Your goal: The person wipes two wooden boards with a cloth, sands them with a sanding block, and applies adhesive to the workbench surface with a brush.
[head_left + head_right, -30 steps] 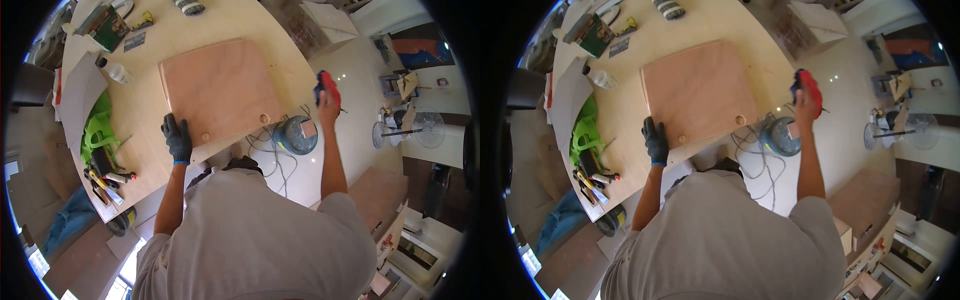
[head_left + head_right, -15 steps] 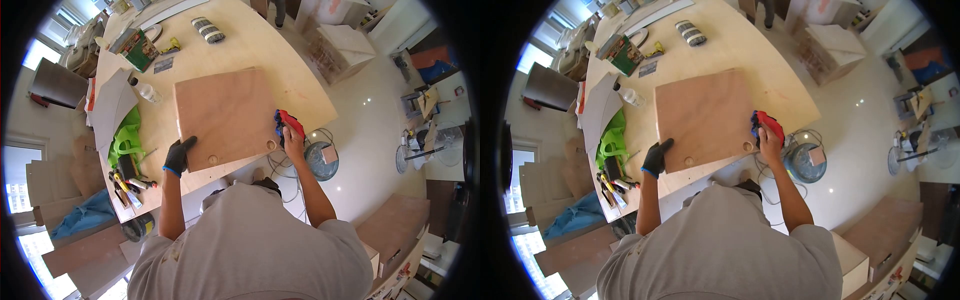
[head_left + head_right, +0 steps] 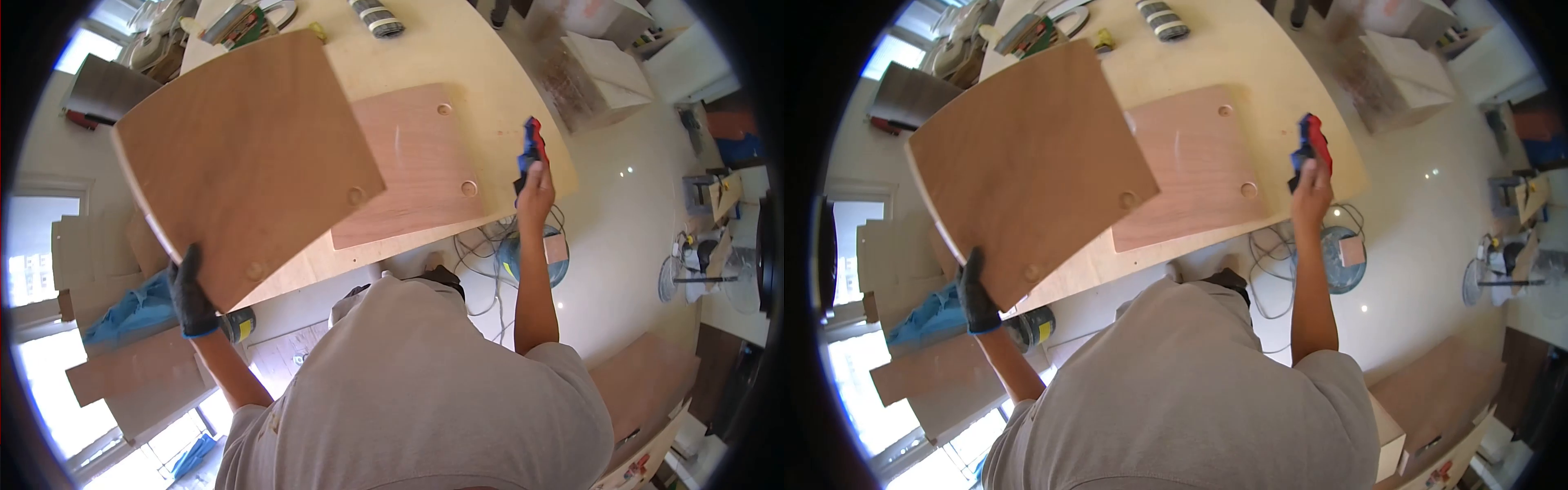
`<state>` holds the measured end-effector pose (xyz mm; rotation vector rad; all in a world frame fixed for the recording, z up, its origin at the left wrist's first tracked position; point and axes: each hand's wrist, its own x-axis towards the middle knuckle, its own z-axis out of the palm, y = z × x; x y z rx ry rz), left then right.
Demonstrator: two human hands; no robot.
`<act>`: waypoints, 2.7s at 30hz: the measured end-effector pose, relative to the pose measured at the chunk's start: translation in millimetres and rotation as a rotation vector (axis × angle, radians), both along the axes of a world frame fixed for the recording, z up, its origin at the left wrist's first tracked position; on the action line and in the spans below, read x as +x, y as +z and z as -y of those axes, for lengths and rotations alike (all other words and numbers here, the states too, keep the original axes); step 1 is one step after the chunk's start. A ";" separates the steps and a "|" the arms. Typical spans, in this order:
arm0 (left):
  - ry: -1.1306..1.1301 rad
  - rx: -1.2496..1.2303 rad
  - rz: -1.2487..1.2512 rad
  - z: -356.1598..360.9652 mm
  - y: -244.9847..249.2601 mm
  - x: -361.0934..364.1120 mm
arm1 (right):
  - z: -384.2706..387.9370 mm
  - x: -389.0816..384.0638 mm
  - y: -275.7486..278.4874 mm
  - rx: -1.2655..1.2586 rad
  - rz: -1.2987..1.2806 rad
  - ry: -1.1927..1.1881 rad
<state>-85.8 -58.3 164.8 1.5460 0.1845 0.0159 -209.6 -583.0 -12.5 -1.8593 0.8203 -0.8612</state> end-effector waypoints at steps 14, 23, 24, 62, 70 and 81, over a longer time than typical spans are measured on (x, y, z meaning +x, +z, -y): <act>0.404 0.022 0.101 -80.7 -19.2 -69.0 | -172.3 94.5 -68.6 -0.926 -0.258 1.056; 0.444 0.108 0.015 -110.5 -24.8 -133.1 | 12.3 172.5 -35.4 -0.657 -0.252 0.154; 0.449 0.097 -0.013 -111.7 -28.5 -134.0 | -30.4 185.9 -13.4 -0.557 -0.063 0.368; -0.071 -0.209 -0.505 -54.3 -146.2 -10.6 | -72.1 142.8 -58.7 -0.841 -0.227 0.654; -0.120 -0.144 -0.504 -43.2 -129.9 -4.4 | -91.6 157.4 -64.7 -0.770 -0.455 0.951; -0.175 -0.163 -0.588 -5.3 -187.1 -0.3 | 53.8 40.3 11.0 -0.037 -0.225 0.259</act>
